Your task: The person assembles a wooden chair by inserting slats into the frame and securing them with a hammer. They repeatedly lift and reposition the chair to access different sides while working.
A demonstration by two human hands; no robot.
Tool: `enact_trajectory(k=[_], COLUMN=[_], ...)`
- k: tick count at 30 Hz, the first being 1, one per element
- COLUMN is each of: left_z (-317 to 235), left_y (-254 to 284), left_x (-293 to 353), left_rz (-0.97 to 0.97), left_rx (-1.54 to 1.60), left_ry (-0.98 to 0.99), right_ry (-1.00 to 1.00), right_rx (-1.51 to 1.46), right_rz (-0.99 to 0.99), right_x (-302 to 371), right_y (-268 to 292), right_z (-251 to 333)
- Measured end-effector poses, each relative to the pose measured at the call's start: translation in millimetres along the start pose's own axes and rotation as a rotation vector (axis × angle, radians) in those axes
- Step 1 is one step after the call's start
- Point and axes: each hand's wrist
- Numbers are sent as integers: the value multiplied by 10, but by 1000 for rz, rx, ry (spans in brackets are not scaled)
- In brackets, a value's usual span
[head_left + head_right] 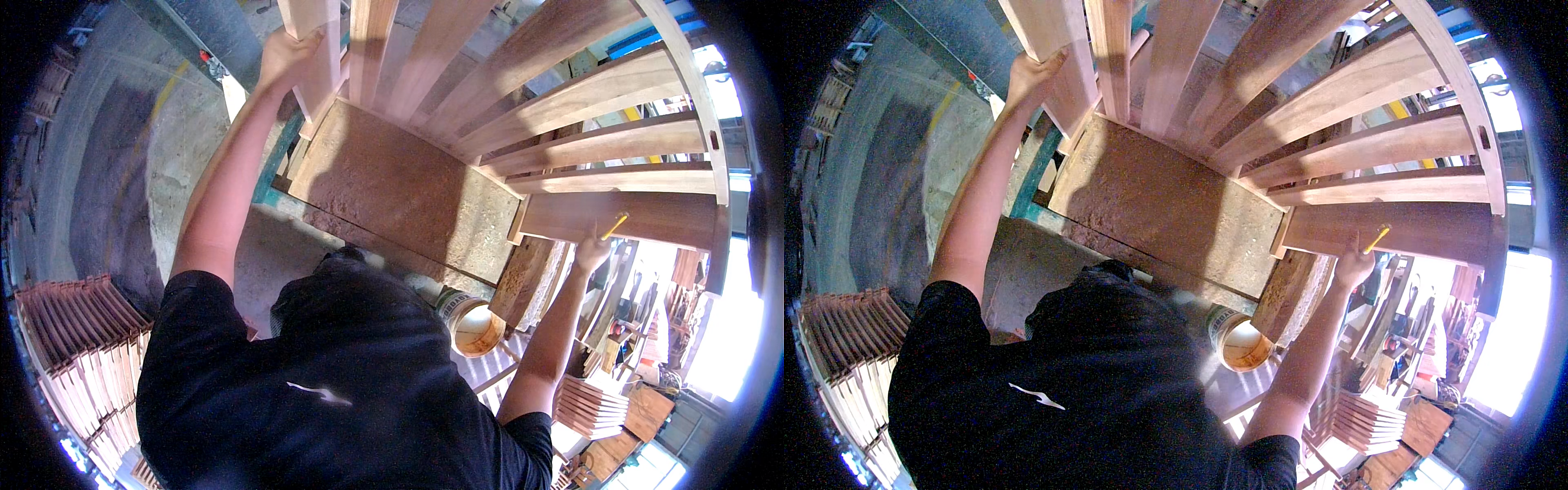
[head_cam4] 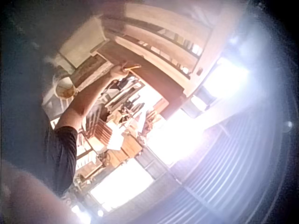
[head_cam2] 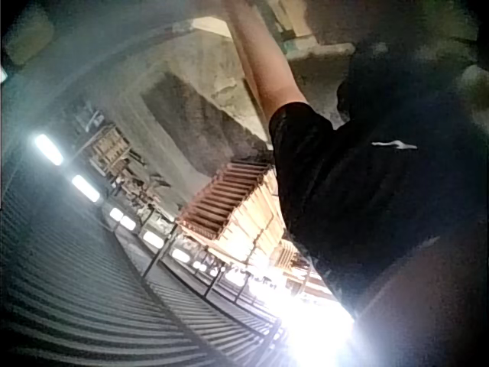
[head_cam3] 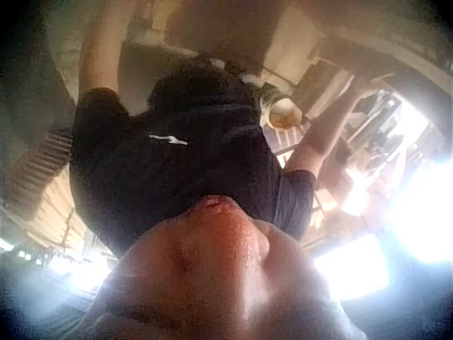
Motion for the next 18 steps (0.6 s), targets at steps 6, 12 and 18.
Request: enact_trajectory(k=[6,12,18], left_z=[33,-47,99], left_y=[7,38,-8], left_x=[-29,20,-45], left_rz=[-8,-1,-17], left_rx=[-28,11,43], left_ry=[-17,-14,-50], right_ry=[-12,-44,-62], right_rx=[57,13,110], right_rz=[10,22,38], right_x=[-16,1,-14], right_y=[-5,1,-19], right_z=[-42,-38,-24])
Point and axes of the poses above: each hand's wrist, its own x-axis away from the middle knuckle, its own y-axis out of the back of the hand, z = x × y, and after that the axes turned 6 degrees about -z, right-handed
